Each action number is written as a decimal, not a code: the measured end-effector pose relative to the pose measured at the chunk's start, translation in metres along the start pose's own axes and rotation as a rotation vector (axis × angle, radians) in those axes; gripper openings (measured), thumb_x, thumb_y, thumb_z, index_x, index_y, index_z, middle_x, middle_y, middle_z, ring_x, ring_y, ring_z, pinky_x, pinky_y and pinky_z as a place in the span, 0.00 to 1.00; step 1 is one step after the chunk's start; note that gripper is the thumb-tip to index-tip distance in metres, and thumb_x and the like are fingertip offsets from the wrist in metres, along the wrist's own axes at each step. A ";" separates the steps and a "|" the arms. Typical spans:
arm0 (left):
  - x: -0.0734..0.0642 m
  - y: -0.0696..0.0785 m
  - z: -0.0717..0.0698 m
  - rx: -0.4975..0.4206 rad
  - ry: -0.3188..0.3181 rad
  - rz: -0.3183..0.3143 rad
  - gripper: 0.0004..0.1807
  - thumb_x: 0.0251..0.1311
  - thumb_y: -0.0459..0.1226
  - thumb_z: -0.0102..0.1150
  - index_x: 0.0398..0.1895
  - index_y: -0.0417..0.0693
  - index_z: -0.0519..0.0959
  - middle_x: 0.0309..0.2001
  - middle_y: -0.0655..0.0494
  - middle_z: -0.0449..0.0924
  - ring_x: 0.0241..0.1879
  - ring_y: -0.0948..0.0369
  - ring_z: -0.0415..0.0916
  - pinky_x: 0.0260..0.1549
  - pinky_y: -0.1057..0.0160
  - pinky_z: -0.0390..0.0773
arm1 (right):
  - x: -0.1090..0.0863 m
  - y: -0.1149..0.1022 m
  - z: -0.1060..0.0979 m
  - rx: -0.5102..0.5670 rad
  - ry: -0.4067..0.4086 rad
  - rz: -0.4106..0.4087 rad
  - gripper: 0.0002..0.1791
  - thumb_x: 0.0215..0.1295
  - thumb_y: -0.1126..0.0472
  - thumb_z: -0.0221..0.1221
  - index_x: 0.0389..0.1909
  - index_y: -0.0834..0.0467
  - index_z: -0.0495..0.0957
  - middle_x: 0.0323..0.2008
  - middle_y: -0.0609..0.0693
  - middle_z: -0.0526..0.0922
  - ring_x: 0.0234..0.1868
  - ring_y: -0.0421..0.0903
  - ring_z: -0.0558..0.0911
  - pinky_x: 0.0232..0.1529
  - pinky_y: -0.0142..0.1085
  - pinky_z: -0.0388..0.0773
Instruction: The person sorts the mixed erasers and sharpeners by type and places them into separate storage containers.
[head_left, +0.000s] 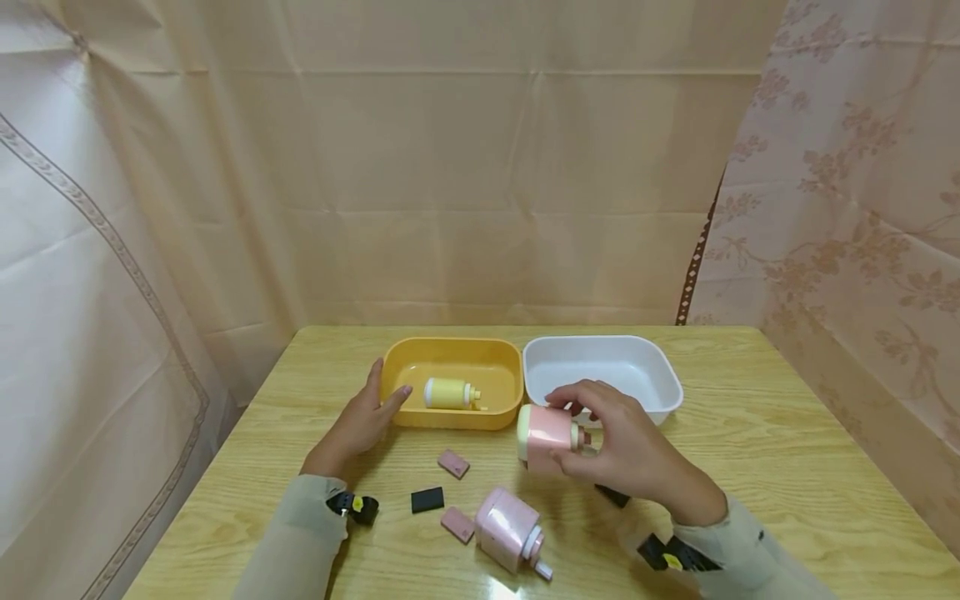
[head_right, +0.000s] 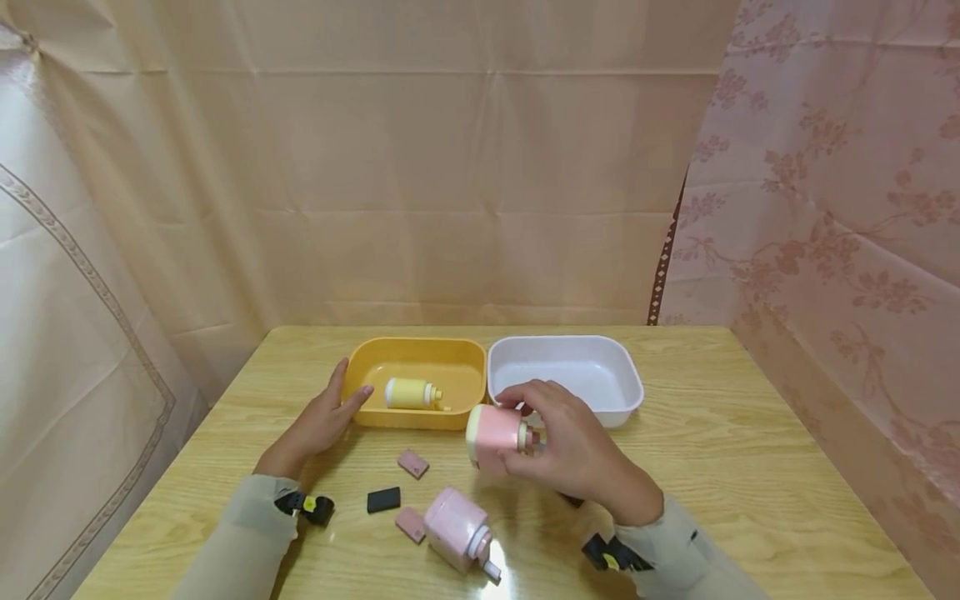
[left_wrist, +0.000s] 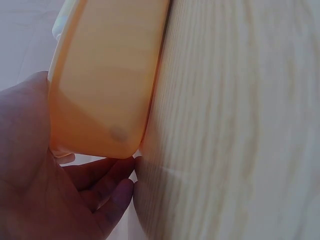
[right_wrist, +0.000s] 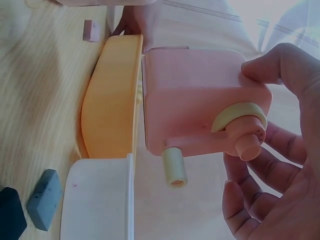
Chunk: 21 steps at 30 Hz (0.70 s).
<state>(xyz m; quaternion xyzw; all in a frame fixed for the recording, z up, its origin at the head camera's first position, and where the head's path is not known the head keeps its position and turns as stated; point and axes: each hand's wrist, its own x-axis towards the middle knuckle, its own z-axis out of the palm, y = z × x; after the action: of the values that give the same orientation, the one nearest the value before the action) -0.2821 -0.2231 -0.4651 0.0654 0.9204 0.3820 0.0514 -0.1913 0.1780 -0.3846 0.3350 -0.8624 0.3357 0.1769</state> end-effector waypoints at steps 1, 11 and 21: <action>0.000 0.000 0.000 -0.003 0.000 0.001 0.57 0.70 0.72 0.39 0.84 0.51 0.26 0.83 0.38 0.42 0.80 0.37 0.49 0.76 0.36 0.51 | 0.001 0.000 0.000 0.000 0.003 -0.002 0.33 0.45 0.59 0.78 0.55 0.45 0.80 0.47 0.35 0.83 0.44 0.34 0.80 0.42 0.35 0.79; 0.000 -0.001 0.000 -0.014 -0.004 -0.008 0.59 0.68 0.74 0.39 0.84 0.54 0.25 0.83 0.39 0.44 0.78 0.37 0.55 0.76 0.36 0.54 | 0.014 -0.001 0.000 -0.014 0.028 -0.028 0.30 0.45 0.57 0.79 0.53 0.49 0.82 0.48 0.37 0.84 0.44 0.34 0.79 0.42 0.34 0.80; 0.000 0.000 -0.001 -0.007 -0.003 -0.008 0.58 0.69 0.73 0.39 0.84 0.52 0.26 0.84 0.39 0.42 0.80 0.38 0.50 0.77 0.37 0.51 | 0.026 0.000 0.001 -0.022 0.041 -0.014 0.28 0.48 0.57 0.78 0.53 0.47 0.81 0.46 0.36 0.83 0.42 0.35 0.78 0.40 0.36 0.80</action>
<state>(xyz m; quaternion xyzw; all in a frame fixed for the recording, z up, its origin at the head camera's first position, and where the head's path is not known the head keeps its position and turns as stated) -0.2821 -0.2237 -0.4646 0.0623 0.9192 0.3850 0.0547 -0.2099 0.1652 -0.3710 0.3322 -0.8599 0.3316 0.2008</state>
